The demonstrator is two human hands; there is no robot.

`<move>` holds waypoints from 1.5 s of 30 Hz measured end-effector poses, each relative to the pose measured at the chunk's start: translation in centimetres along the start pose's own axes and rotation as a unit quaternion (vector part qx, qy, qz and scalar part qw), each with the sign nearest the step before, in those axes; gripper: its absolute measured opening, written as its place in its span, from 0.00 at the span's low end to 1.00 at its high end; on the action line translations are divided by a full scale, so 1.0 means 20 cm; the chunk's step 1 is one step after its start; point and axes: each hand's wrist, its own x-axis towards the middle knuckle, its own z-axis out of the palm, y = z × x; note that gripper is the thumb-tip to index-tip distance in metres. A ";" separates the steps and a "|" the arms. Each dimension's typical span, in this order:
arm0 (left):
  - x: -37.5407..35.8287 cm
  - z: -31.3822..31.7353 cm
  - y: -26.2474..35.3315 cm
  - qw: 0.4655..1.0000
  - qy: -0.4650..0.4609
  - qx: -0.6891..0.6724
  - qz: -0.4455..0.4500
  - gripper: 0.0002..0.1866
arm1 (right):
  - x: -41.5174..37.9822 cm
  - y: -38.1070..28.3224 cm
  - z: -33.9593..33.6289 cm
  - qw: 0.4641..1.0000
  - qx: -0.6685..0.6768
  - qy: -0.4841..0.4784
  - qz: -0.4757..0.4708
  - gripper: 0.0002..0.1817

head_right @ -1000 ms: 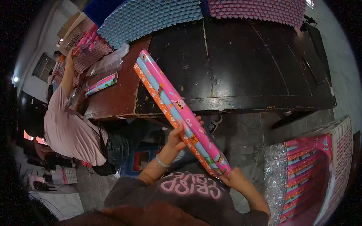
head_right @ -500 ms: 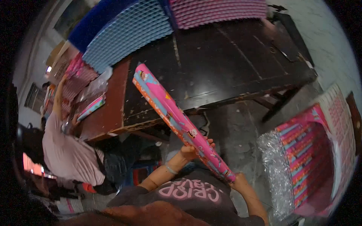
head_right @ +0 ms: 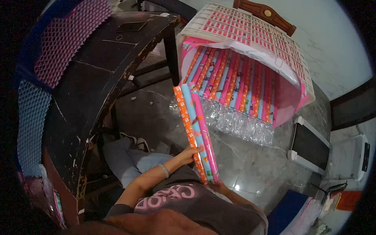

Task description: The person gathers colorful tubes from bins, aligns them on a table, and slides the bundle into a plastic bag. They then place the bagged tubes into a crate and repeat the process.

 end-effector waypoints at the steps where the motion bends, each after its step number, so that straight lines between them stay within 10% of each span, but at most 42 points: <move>1: 0.03 0.00 0.00 1.000 0.001 0.003 -0.005 0.23 | -0.03 -0.11 0.10 0.993 -0.015 0.019 -0.118 0.16; 8: 0.45 0.09 0.21 0.992 0.001 0.085 -0.095 0.26 | 0.14 -0.28 0.04 1.000 -0.015 0.006 0.024 0.09; 11: 0.58 0.38 0.29 0.990 -0.042 0.127 0.048 0.24 | 0.24 -0.39 0.06 0.971 0.045 0.179 -0.151 0.10; 15: 0.62 0.62 0.22 0.967 -0.093 0.218 -0.088 0.43 | 0.22 -0.67 -0.09 0.922 0.134 0.274 -0.238 0.12; 21: 0.57 0.57 -0.08 0.943 -0.192 0.254 -0.099 0.39 | 0.37 -0.75 -0.77 0.809 0.152 0.434 -0.365 0.10; 26: 0.50 0.37 -0.03 0.929 -0.189 0.308 -0.083 0.31 | 0.47 -0.74 -1.35 0.847 0.296 0.311 -0.312 0.13; 45: -0.25 -0.65 0.38 0.971 0.160 0.176 0.039 0.20 | 0.38 -0.93 -1.67 0.937 0.179 0.262 -0.145 0.20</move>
